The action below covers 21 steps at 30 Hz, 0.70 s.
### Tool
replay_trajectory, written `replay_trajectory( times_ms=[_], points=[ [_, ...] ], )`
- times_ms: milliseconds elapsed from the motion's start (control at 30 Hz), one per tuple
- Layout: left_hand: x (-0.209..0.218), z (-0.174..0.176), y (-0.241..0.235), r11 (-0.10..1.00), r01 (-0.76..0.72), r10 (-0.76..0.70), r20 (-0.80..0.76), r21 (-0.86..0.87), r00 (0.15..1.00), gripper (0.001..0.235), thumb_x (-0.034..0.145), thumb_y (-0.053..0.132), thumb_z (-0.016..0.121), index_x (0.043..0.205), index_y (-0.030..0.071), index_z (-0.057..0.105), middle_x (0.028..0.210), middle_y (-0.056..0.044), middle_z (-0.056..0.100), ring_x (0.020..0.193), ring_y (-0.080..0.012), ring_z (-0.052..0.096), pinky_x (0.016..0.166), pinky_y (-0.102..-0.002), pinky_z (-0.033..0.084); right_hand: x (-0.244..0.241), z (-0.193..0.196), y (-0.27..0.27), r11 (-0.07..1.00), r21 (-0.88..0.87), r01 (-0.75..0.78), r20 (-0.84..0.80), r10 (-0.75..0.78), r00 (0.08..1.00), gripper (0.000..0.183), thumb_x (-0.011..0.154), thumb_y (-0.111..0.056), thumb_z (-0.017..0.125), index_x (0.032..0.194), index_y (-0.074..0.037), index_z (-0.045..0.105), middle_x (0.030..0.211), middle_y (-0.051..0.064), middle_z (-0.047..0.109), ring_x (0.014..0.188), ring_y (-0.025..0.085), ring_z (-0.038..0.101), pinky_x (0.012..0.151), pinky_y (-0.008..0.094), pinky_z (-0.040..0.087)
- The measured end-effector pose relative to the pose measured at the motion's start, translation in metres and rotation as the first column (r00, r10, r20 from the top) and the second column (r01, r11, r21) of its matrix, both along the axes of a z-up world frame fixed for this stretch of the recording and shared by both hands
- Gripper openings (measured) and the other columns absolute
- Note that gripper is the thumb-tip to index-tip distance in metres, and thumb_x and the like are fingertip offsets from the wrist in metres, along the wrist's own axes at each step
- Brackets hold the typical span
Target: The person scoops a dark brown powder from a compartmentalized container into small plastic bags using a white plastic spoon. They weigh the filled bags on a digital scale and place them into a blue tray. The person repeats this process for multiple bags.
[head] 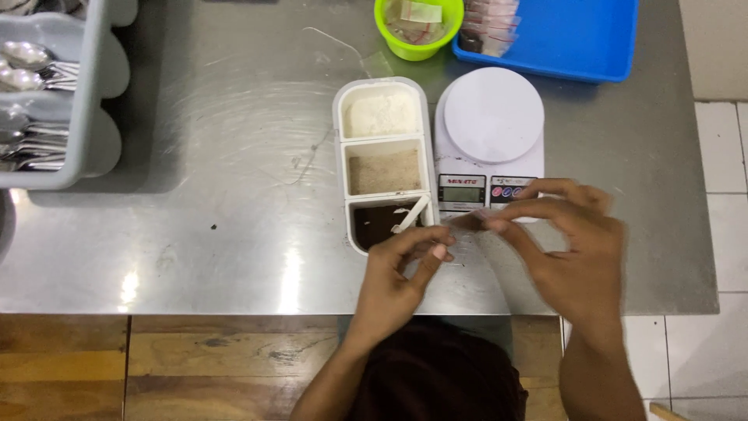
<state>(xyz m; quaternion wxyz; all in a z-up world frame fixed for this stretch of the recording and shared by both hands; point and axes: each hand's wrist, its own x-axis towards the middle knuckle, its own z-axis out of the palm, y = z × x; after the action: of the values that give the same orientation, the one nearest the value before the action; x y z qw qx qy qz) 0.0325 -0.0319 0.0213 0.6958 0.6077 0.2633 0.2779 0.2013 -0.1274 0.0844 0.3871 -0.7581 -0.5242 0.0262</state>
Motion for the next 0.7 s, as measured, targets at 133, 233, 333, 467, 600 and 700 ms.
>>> replay_trajectory(
  times_ms=[133, 233, 333, 467, 600, 700],
  points=[
    [0.01, -0.009, -0.03, 0.984, 0.145, -0.143, -0.026, 0.105, 0.989, 0.018, 0.099, 0.014, 0.063, 0.115, 0.008, 0.068, 0.112, -0.006, 0.074, 0.091, -0.0149, 0.072, 0.094, -0.031, 0.058, 0.041, -0.02, -0.042, 0.992, 0.051, 0.112, 0.114, -0.117, 0.987, 0.017, 0.093, -0.006, 0.091, 0.102, -0.005, 0.077, 0.1, 0.009, 0.074, 0.1, 0.021, 0.069, 0.106, 0.038, 0.038],
    [0.02, -0.031, -0.046, 0.886, 0.228, -0.18, -0.154, 0.404, 0.972, 0.032, 0.101, 0.025, 0.061, 0.129, 0.009, 0.061, 0.106, -0.007, 0.073, 0.08, -0.0199, 0.071, 0.075, -0.033, 0.056, 0.063, -0.031, -0.05, 0.982, -0.037, 0.187, 0.227, -0.174, 0.958, 0.02, 0.101, -0.014, 0.089, 0.112, -0.007, 0.074, 0.107, 0.005, 0.077, 0.111, 0.021, 0.069, 0.11, 0.04, 0.035],
    [0.031, -0.056, -0.051, 0.75, 0.116, -0.03, -0.142, 0.652, 0.989, 0.03, 0.102, 0.025, 0.061, 0.124, 0.004, 0.064, 0.093, -0.005, 0.072, 0.068, -0.0215, 0.066, 0.058, -0.037, 0.052, 0.074, -0.038, -0.037, 0.981, -0.075, 0.179, 0.218, -0.159, 0.963, 0.021, 0.099, -0.022, 0.085, 0.113, -0.01, 0.076, 0.105, 0.001, 0.077, 0.11, 0.022, 0.065, 0.11, 0.046, 0.038],
    [0.035, -0.071, -0.049, 0.521, -0.048, 0.044, 0.029, 0.852, 0.999, 0.017, 0.099, 0.011, 0.068, 0.114, 0.002, 0.069, 0.076, -0.007, 0.064, 0.06, -0.0175, 0.058, 0.051, -0.03, 0.047, 0.08, -0.042, 0.004, 0.998, -0.023, 0.056, 0.142, -0.053, 0.988, 0.026, 0.094, -0.022, 0.084, 0.113, -0.007, 0.075, 0.099, 0.002, 0.076, 0.105, 0.02, 0.065, 0.1, 0.043, 0.04],
    [0.038, -0.071, -0.048, 0.526, -0.124, 0.099, 0.085, 0.841, 0.991, 0.017, 0.099, 0.009, 0.063, 0.111, -0.001, 0.069, 0.077, -0.008, 0.067, 0.057, -0.0167, 0.059, 0.048, -0.028, 0.047, 0.101, -0.055, 0.057, 0.996, -0.059, 0.06, -0.129, -0.067, 0.989, 0.031, 0.095, -0.03, 0.08, 0.115, -0.008, 0.072, 0.102, 0.009, 0.077, 0.099, 0.02, 0.073, 0.092, 0.039, 0.049],
    [0.038, -0.07, -0.046, 0.545, -0.117, 0.09, 0.081, 0.83, 0.993, 0.017, 0.098, 0.008, 0.063, 0.11, -0.002, 0.07, 0.079, -0.01, 0.069, 0.06, -0.0175, 0.063, 0.049, -0.028, 0.05, 0.124, -0.083, 0.084, 0.991, -0.076, 0.112, -0.225, -0.127, 0.966, 0.024, 0.093, -0.017, 0.079, 0.115, -0.012, 0.071, 0.096, 0.006, 0.078, 0.094, 0.015, 0.074, 0.085, 0.033, 0.048]
  ],
)
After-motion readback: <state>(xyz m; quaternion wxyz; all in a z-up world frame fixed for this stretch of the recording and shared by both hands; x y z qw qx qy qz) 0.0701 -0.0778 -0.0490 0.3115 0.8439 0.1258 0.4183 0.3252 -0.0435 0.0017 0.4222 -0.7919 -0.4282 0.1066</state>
